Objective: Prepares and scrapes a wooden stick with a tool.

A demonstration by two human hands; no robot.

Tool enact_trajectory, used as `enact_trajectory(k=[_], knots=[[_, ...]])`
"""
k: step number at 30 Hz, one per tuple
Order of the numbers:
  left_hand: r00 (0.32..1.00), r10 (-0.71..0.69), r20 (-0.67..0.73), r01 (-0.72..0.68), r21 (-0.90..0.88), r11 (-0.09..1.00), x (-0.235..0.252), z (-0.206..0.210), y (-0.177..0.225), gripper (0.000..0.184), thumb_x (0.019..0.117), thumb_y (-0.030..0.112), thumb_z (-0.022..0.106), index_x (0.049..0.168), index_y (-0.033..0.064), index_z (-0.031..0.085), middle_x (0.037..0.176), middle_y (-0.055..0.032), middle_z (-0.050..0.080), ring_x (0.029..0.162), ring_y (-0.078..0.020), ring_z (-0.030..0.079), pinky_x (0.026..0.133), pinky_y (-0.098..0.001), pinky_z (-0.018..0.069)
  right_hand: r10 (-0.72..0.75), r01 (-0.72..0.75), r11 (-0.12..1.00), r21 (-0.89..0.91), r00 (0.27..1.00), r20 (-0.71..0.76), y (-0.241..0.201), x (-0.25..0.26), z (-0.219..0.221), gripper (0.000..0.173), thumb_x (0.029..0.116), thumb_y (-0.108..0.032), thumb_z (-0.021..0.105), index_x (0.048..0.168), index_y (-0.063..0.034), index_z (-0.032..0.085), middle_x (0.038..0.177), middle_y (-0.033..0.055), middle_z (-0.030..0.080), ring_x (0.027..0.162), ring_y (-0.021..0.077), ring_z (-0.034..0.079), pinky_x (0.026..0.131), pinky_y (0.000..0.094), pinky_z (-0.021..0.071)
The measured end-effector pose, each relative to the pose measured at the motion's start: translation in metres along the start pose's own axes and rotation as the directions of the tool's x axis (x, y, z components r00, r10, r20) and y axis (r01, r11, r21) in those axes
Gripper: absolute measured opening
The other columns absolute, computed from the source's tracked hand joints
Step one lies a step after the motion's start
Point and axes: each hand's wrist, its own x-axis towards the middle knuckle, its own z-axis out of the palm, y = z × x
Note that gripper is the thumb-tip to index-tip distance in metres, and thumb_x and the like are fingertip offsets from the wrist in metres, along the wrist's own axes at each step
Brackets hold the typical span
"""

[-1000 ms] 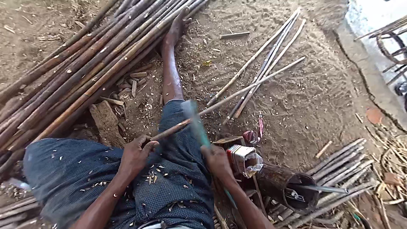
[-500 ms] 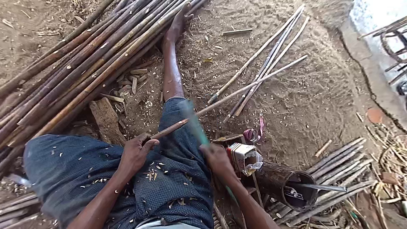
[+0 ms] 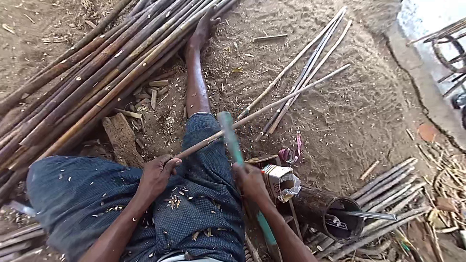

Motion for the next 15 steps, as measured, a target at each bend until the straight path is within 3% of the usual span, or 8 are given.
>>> enact_trajectory(k=[2,3,6,8,10,13,14,15], knots=[[1.0,0.011,-0.004,-0.011,-0.001,1.0,0.001,-0.001,0.0,0.027,0.1044,0.038,0.057,0.092,0.0172,0.07,0.07,0.0046,0.066,0.057,-0.0115,0.06,0.055,-0.0365,0.0508,-0.089,0.104,0.969,-0.224,0.993,0.076,-0.012,-0.011,0.007,0.045,0.1012,-0.056,0.055,0.089,-0.0142,0.067,0.069,0.0052,0.06,0.062,0.0227,0.062,0.058,0.0486,0.0516],[1.0,0.025,-0.004,-0.025,0.0,1.0,0.002,-0.001,-0.001,0.028,0.104,0.039,0.057,0.091,0.0175,0.069,0.07,0.0047,0.066,0.056,-0.0115,0.059,0.055,-0.0363,0.05,-0.07,0.077,0.979,-0.188,0.997,0.045,-0.01,-0.009,0.004,0.048,0.1006,-0.057,0.056,0.09,-0.0123,0.069,0.069,0.0071,0.062,0.062,0.0244,0.062,0.058,0.05,0.0519],[0.998,0.059,-0.031,-0.058,0.036,0.998,0.001,0.0,-0.003,0.029,0.1022,0.043,0.059,0.088,0.0192,0.068,0.068,0.0064,0.064,0.055,-0.0109,0.057,0.053,-0.0359,0.048,0.094,-0.088,0.994,0.067,0.99,-0.107,0.011,0.006,-0.004,0.064,0.0979,-0.074,0.044,0.098,-0.012,0.064,0.059,0.0088,0.053,0.044,0.0221,0.049,0.041,0.0405,0.0436],[0.996,0.078,-0.051,-0.074,0.071,0.995,0.0,-0.001,-0.002,0.027,0.1011,0.042,0.061,0.089,0.019,0.068,0.068,0.0064,0.063,0.056,-0.0104,0.057,0.053,-0.0362,0.0484,0.019,-0.021,0.998,-0.051,0.999,-0.05,-0.012,0.0,0.0,0.055,0.102,-0.063,0.048,0.099,-0.0115,0.068,0.066,0.0096,0.059,0.053,0.0249,0.057,0.049,0.0472,0.0494],[0.994,0.096,-0.045,-0.092,0.09,0.992,-0.004,-0.004,-0.005,0.026,0.1005,0.043,0.062,0.093,0.0189,0.068,0.068,0.0063,0.063,0.056,-0.0099,0.058,0.054,-0.0355,0.0497,-0.021,0.022,0.991,-0.135,1.0,0.012,-0.02,-0.009,0.003,0.05,0.1012,-0.06,0.053,0.096,-0.0132,0.069,0.071,0.0085,0.062,0.061,0.0249,0.062,0.055,0.0498,0.0517],[0.992,0.119,-0.033,-0.115,0.114,0.987,0.002,-0.001,-0.006,0.031,0.0999,0.05,0.059,0.091,0.0213,0.067,0.066,0.0077,0.061,0.056,-0.0094,0.057,0.054,-0.0357,0.0494,0.056,-0.055,0.998,0.008,0.997,-0.056,0.007,0.006,-0.009,0.064,0.0977,-0.073,0.046,0.096,-0.012,0.065,0.061,0.009,0.053,0.047,0.0231,0.049,0.044,0.0426,0.0434],[0.993,0.114,-0.039,-0.109,0.111,0.988,0.001,0.001,-0.005,0.031,0.1001,0.049,0.06,0.09,0.0208,0.067,0.066,0.0075,0.06,0.055,-0.0095,0.057,0.053,-0.0357,0.0487,0.051,-0.05,0.999,0.017,0.997,-0.052,0.007,0.006,-0.006,0.064,0.0982,-0.073,0.045,0.095,-0.0121,0.064,0.058,0.0082,0.052,0.044,0.0215,0.048,0.041,0.0403,0.0424],[0.993,0.108,-0.049,-0.103,0.101,0.99,0.0,0.001,-0.005,0.029,0.1005,0.047,0.061,0.091,0.0197,0.067,0.066,0.0067,0.061,0.056,-0.0096,0.057,0.053,-0.0354,0.0485,-0.004,0.004,0.998,-0.055,1.0,-0.01,-0.004,0.0,0.0,0.057,0.1013,-0.065,0.048,0.095,-0.0107,0.066,0.062,0.009,0.055,0.049,0.0234,0.053,0.045,0.0441,0.0466]])
